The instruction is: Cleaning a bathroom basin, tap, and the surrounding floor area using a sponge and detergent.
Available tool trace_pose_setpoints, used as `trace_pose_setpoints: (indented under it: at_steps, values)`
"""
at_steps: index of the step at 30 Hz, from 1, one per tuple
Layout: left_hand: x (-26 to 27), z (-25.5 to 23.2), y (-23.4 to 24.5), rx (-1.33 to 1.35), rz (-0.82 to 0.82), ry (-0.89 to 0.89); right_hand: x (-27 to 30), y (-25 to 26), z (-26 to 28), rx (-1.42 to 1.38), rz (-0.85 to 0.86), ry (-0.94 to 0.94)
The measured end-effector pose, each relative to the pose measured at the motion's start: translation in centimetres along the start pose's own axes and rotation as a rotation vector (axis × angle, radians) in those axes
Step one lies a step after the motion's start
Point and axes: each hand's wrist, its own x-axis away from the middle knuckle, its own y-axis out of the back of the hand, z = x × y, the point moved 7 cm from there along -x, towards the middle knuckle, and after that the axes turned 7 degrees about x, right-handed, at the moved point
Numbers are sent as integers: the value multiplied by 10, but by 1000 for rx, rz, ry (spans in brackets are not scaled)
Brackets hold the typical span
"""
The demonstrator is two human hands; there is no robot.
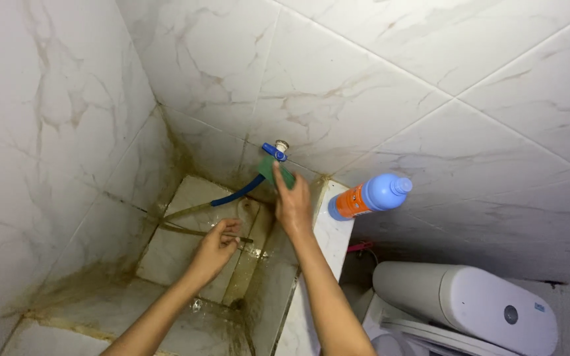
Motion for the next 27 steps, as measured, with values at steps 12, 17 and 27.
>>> trace_pose_setpoints:
  at_steps: [12, 17, 27]
  values:
    - [-13, 34, -9, 41, 64, -24, 7, 14, -6, -67, -30, -23]
    - [-10, 28, 2, -33, 81, 12, 56, -43, -65, -375, -31, -517]
    - [-6, 36, -5, -19, 98, 55, 41, -76, -4, -899, -70, -856]
